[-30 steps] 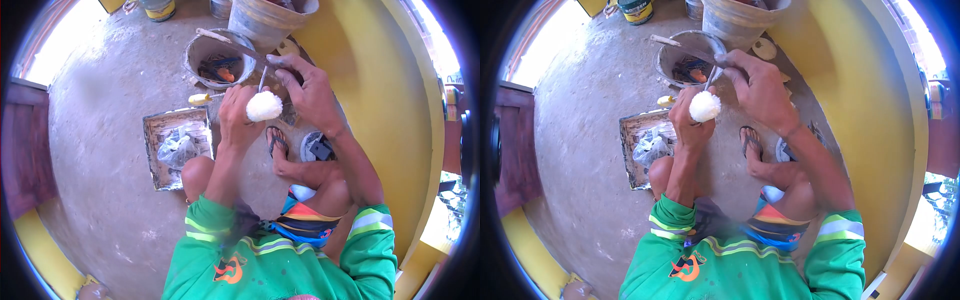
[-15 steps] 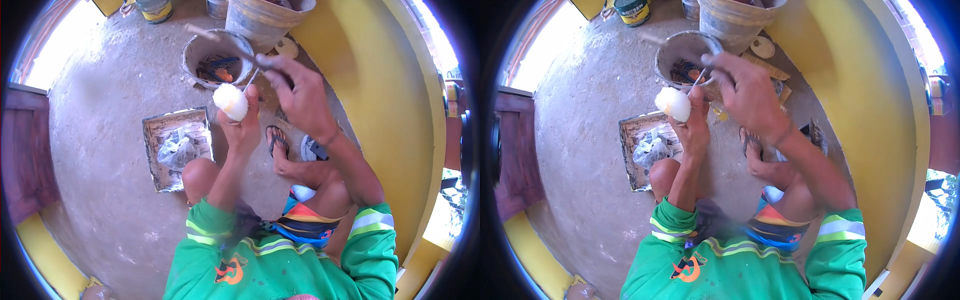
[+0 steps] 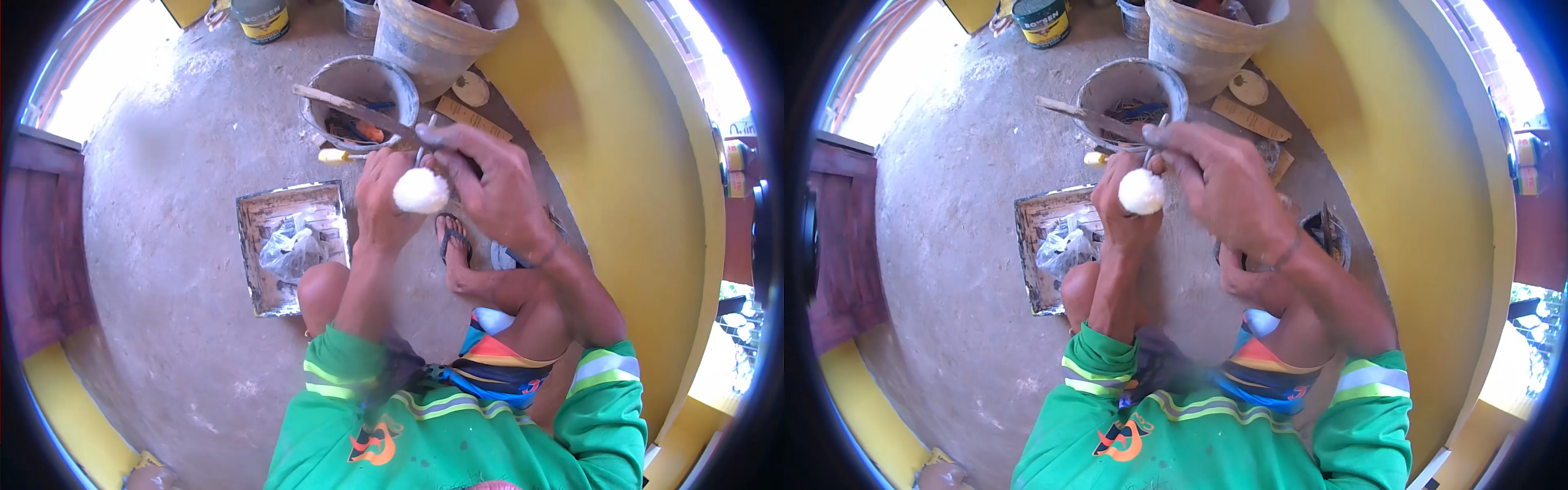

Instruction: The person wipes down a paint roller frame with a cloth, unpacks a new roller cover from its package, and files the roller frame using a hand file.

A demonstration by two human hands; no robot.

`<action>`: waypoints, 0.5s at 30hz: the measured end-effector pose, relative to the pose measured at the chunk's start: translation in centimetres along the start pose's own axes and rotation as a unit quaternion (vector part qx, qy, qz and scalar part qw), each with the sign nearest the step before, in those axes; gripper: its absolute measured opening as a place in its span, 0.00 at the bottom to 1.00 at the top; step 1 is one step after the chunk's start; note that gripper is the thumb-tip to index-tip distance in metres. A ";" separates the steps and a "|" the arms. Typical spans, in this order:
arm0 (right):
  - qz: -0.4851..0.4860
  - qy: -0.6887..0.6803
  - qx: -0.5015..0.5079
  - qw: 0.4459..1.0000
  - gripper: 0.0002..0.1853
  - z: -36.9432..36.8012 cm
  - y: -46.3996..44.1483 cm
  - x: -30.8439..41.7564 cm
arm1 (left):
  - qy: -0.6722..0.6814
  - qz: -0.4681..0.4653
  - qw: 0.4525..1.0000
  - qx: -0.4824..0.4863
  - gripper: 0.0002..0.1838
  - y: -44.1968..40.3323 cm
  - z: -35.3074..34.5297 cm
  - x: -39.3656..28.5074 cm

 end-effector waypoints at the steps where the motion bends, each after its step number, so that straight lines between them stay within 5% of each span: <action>1: 0.004 -0.022 0.013 1.000 0.13 -0.2 0.5 0.3 | -0.004 -0.012 1.000 -0.004 0.09 0.1 0.1 0.0; 15: 0.019 0.043 0.014 0.999 0.12 0.8 0.8 -0.3 | -0.056 -0.065 0.993 0.084 0.06 -0.1 0.3 -0.5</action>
Point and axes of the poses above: each hand's wrist, its own y-axis away from the middle knuckle, its own z-axis out of the back of the hand, x = y × z, the point moved 3 cm from there along -y, towards the middle knuckle, and after that the axes turned 8 degrees about y, right-handed, at the moved point
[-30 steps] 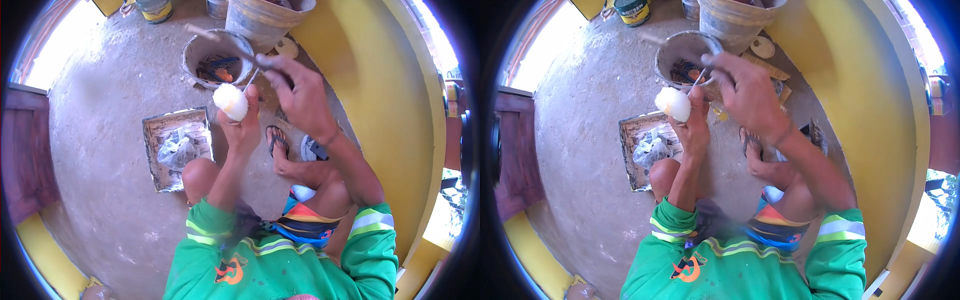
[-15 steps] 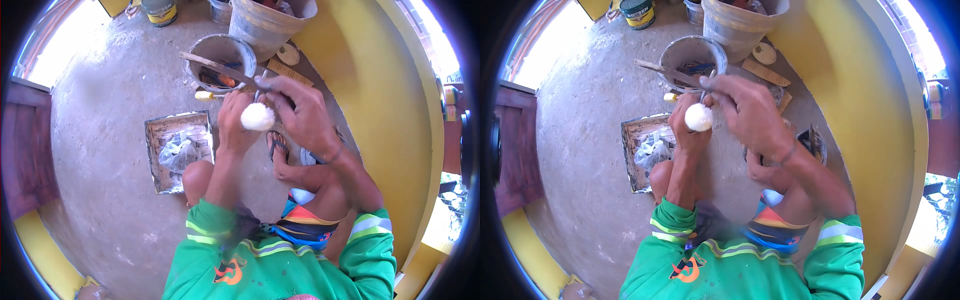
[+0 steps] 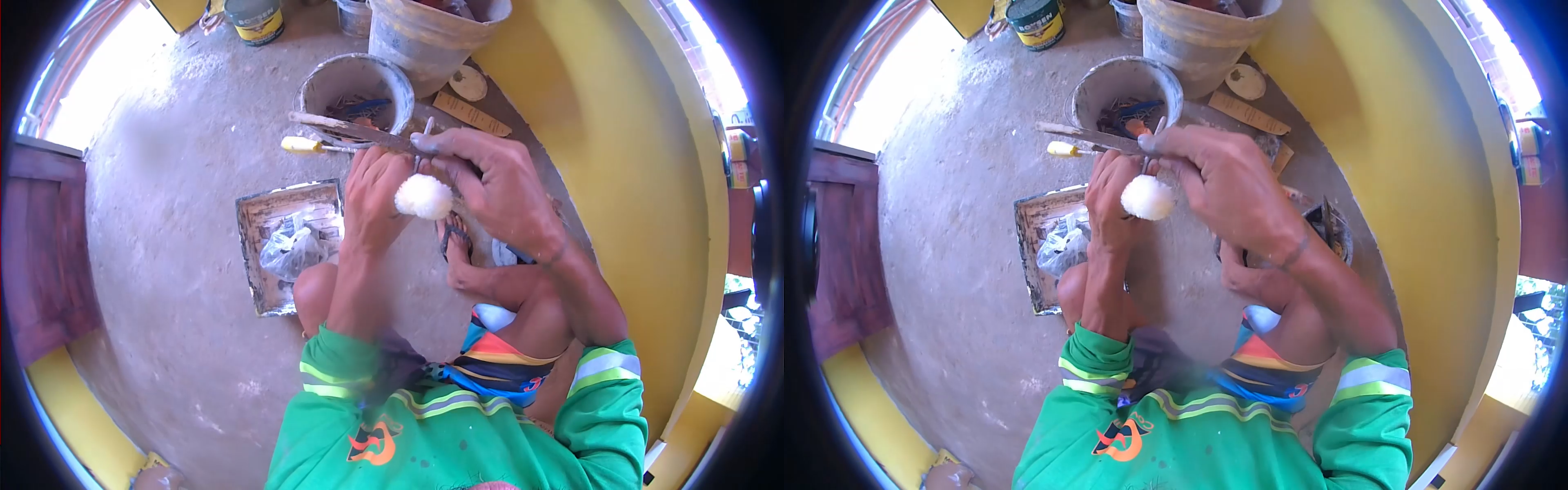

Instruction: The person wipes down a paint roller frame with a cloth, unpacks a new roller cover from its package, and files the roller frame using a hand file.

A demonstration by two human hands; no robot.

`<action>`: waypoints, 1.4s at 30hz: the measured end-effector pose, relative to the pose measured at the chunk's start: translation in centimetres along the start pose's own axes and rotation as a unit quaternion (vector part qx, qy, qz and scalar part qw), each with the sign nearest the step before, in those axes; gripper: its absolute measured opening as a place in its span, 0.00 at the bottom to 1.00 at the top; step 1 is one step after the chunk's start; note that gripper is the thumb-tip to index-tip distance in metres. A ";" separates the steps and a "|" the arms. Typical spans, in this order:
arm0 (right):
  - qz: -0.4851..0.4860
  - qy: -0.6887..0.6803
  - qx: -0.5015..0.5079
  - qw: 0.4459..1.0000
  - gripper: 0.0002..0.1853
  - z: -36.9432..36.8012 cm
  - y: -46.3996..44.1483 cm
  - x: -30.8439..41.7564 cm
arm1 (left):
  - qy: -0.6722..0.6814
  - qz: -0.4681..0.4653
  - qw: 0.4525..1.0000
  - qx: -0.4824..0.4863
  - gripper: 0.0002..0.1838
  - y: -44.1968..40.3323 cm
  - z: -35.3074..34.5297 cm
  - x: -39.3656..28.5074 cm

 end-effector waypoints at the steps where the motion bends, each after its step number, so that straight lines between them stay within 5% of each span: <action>1: -0.017 0.019 -0.002 1.000 0.12 0.1 -0.2 -0.2 | 0.003 -0.011 1.000 0.003 0.06 0.1 0.0 -0.1; 7: -0.003 -0.068 -0.014 0.998 0.14 -1.0 0.0 0.2 | 0.075 0.076 0.990 -0.097 0.10 1.4 -0.4 0.7; 11: 0.037 -0.030 -0.053 0.997 0.15 -1.7 -0.5 -0.5 | 0.313 0.341 0.868 -0.181 0.13 2.7 -1.9 0.2; 13: 0.009 -0.053 0.002 0.999 0.15 -2.1 0.1 0.9 | 0.356 0.337 0.845 -0.212 0.13 2.1 -1.9 -0.3; 17: 0.018 -0.029 -0.045 0.998 0.15 -1.4 -1.1 0.1 | 0.372 0.360 0.833 -0.195 0.13 1.8 -1.8 -0.6; 20: 0.022 -0.051 -0.015 0.998 0.14 -1.6 -0.6 1.3 | 0.404 0.315 0.832 -0.211 0.11 1.9 -1.6 -0.9; 23: 0.011 -0.022 -0.045 0.999 0.14 -1.0 -1.7 0.4 | 0.301 0.318 0.880 -0.186 0.10 2.6 -1.3 -0.4; 27: 0.053 -0.035 -0.044 0.997 0.14 -1.0 -0.8 1.6 | 0.166 0.185 0.952 -0.178 0.06 1.8 0.1 -0.6; 37: -0.022 -0.058 0.003 0.998 0.13 0.2 -1.1 1.3 | 0.051 0.110 0.989 -0.085 0.06 0.8 0.8 -0.8; 40: 0.023 -0.024 0.031 0.999 0.13 0.1 -0.8 1.5 | 0.034 0.077 0.993 -0.088 0.05 0.9 1.1 -0.9; 42: -0.024 -0.055 -0.034 0.998 0.13 0.0 -1.5 -1.6 | 0.016 0.072 0.996 -0.055 0.04 1.0 1.1 -0.7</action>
Point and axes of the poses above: each hand's wrist, its own y-axis away from the middle knuckle, its own z-axis out of the back of the hand, x = y × z, the point moved 3 cm from there along -y, towards the middle knuckle, and after that the axes turned 8 degrees about y, right-handed, at the moved point
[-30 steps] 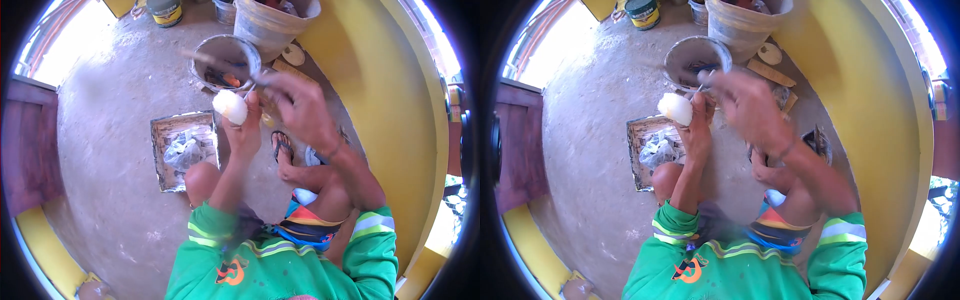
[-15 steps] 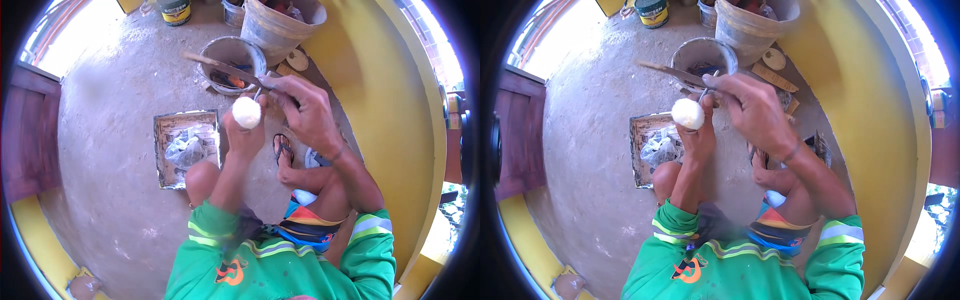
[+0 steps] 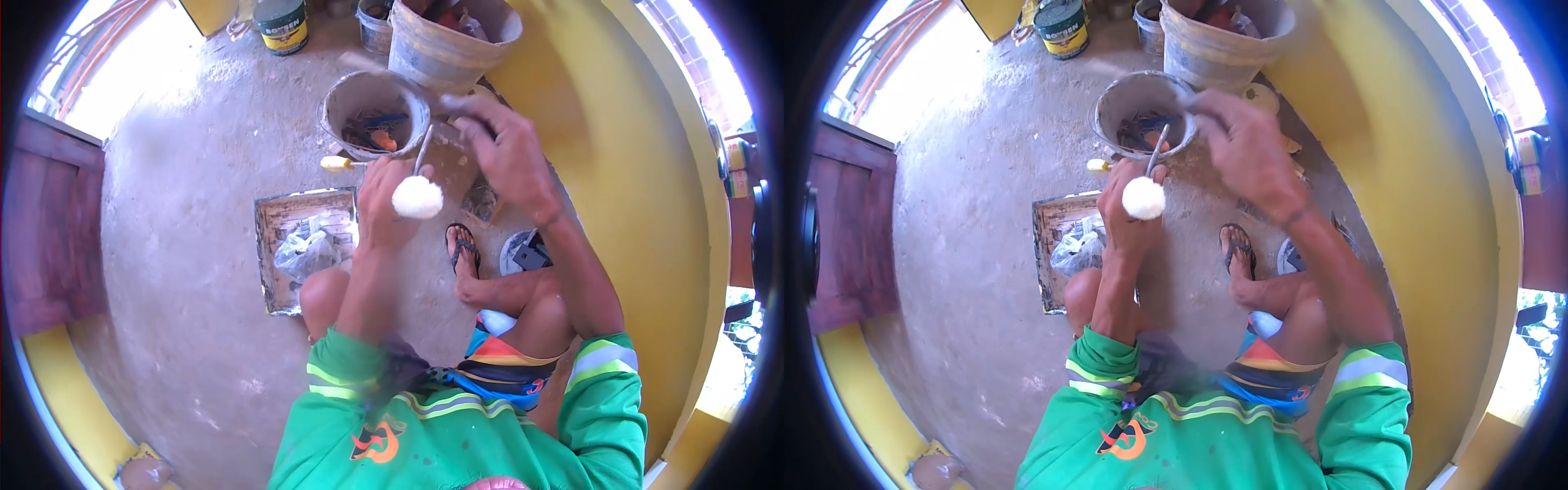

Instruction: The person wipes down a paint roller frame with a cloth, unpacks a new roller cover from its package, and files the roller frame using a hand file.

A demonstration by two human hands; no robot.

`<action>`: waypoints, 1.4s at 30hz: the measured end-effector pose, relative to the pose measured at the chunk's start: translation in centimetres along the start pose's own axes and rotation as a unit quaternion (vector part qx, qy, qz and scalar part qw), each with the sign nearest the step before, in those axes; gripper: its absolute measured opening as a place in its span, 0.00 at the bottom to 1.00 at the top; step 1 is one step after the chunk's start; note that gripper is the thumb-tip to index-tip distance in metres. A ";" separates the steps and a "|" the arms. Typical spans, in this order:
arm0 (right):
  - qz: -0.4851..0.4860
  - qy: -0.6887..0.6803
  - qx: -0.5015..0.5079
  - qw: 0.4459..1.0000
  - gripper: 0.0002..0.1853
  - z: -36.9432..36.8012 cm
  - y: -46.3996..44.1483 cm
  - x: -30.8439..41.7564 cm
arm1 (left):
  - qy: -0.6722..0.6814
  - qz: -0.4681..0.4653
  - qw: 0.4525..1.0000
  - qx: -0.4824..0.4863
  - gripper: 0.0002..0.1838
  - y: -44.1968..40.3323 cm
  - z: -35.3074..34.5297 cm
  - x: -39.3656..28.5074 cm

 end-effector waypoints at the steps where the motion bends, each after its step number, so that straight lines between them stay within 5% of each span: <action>1: -0.047 -0.021 0.005 0.999 0.14 0.7 -0.6 -0.9 | 0.001 -0.013 1.000 0.005 0.04 -0.4 0.0 -0.3; 5: -0.193 -0.216 0.088 0.953 0.15 -0.1 -0.4 -0.2 | -0.017 -0.026 0.998 0.048 0.08 -0.2 0.1 -0.7; 9: -0.221 -0.267 0.160 0.924 0.10 -0.4 -0.4 0.3 | -0.034 -0.002 0.994 0.101 0.17 0.4 -0.8 -0.2; 12: -0.199 -0.275 0.131 0.932 0.09 -0.2 -0.8 0.1 | 0.006 -0.019 0.998 0.064 0.28 -0.2 -0.6 -0.6; 13: -0.203 -0.279 0.125 0.930 0.09 0.2 -1.1 -0.2 | 0.030 0.026 0.997 0.071 0.39 -0.1 -0.1 0.3; 16: -0.196 -0.314 0.157 0.916 0.09 1.8 -1.5 -1.9 | 0.297 0.118 0.944 -0.079 0.27 -0.6 1.9 2.4; 19: -0.176 -0.325 0.189 0.910 0.09 2.7 -1.5 -0.9 | 0.211 0.270 0.939 -0.034 0.23 0.0 3.2 3.0; 22: -0.145 -0.349 0.162 0.912 0.09 2.7 -1.5 -0.5 | 0.175 0.520 0.817 0.176 0.22 2.5 2.0 4.2; 25: -0.125 -0.379 0.152 0.904 0.07 1.9 -1.4 -0.9 | 0.375 0.599 0.688 0.163 0.25 3.9 0.3 1.5; 29: -0.110 -0.413 0.191 0.884 0.06 -0.3 -1.1 0.0 | 0.692 0.365 0.614 -0.101 0.27 0.5 0.2 -0.5; 36: -0.091 -0.138 0.110 0.980 0.11 -2.3 -0.7 0.4 | 0.531 0.322 0.773 -0.128 0.17 0.8 1.9 0.5; 42: -0.002 0.019 0.018 1.000 0.15 -1.9 -0.3 4.9 | 0.405 0.334 0.825 -0.210 0.15 0.0 2.5 0.5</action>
Point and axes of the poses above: each hand's wrist, its own y-axis away from the middle knuckle, its own z-axis out of the back of the hand, x = y × z, the point moved 3 cm from there along -y, towards the middle knuckle, and after that the axes turned 8 degrees about y, right-handed, at the moved point
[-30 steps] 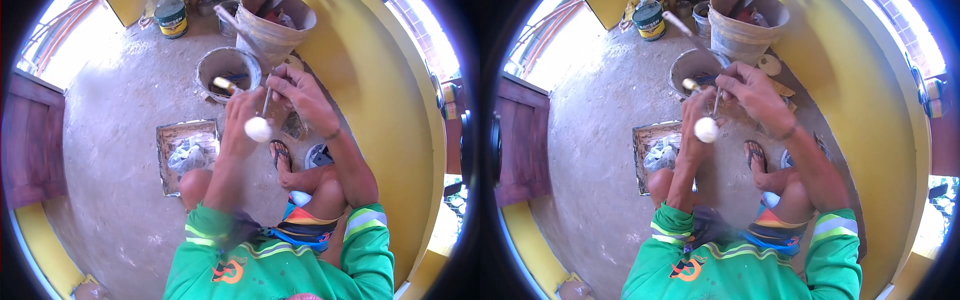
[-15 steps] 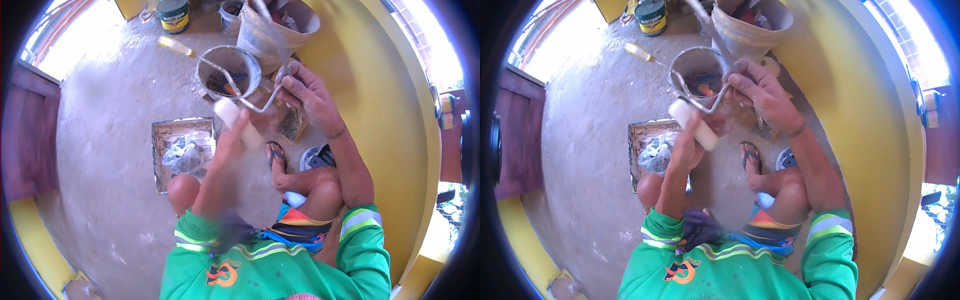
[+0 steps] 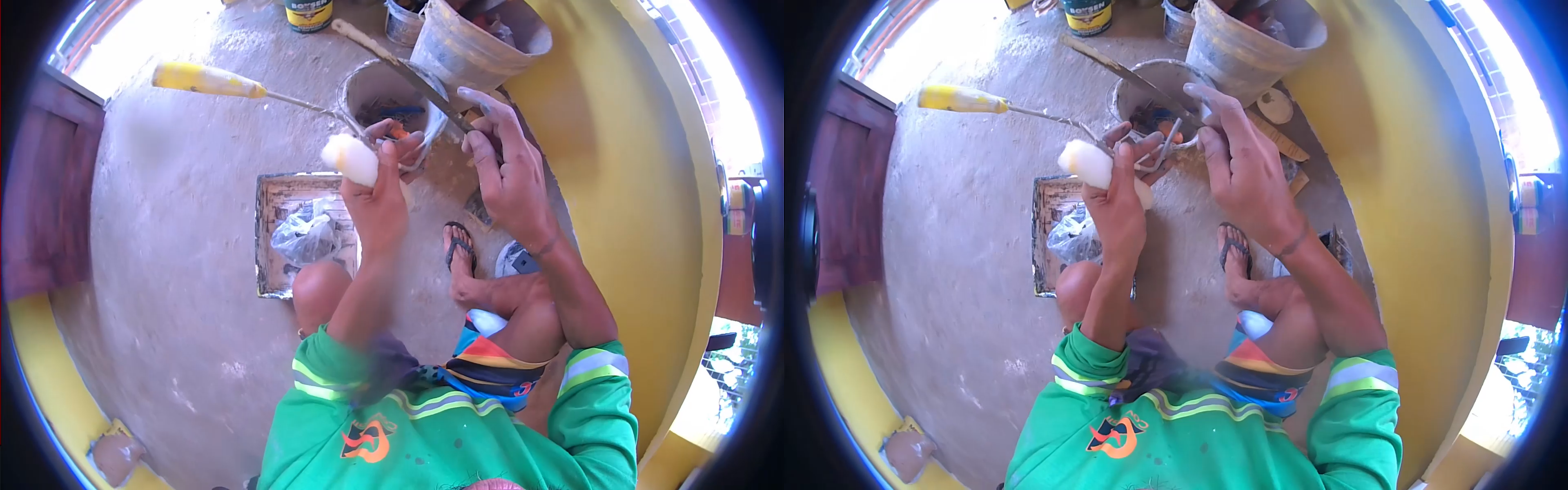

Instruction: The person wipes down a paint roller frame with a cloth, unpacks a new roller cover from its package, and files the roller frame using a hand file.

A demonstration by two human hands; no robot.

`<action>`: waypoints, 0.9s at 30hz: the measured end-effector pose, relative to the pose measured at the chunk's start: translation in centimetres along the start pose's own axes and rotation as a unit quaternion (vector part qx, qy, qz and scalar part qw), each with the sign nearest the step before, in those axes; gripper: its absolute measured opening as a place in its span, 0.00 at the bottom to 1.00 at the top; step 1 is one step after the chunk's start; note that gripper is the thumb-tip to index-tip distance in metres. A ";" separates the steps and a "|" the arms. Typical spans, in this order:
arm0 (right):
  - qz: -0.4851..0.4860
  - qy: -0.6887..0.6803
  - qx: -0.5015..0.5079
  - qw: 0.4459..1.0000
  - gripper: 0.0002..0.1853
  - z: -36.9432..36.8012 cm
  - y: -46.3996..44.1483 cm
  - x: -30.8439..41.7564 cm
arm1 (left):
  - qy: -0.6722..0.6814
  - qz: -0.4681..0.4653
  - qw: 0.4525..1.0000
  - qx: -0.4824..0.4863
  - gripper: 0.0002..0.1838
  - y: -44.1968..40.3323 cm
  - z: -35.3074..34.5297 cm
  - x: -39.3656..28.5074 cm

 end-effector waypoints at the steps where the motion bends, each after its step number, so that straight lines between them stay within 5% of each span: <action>1: 0.016 0.003 -0.003 1.000 0.15 -0.4 0.1 0.2 | 0.020 -0.016 1.000 0.008 0.16 -0.1 0.0 0.3; 10: 0.027 0.034 -0.005 0.999 0.13 -2.0 -1.1 -1.1 | 0.135 0.103 0.981 0.089 0.19 0.0 -0.2 -0.4; 19: 0.096 0.056 0.002 0.994 0.10 -3.8 -0.5 0.0 | 0.142 0.038 0.987 0.060 0.19 -0.4 0.7 0.0; 27: 0.101 0.066 -0.039 0.992 0.14 -3.6 -1.4 -1.0 | 0.142 0.079 0.986 0.038 0.16 -0.5 0.5 -0.1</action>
Point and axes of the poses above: each hand's wrist, its own y-axis away from the middle knuckle, its own z-axis out of the back of the hand, x = y × z, the point moved 3 cm from there along -y, towards the middle knuckle, and after that the axes turned 8 degrees about y, right-handed, at the moved point
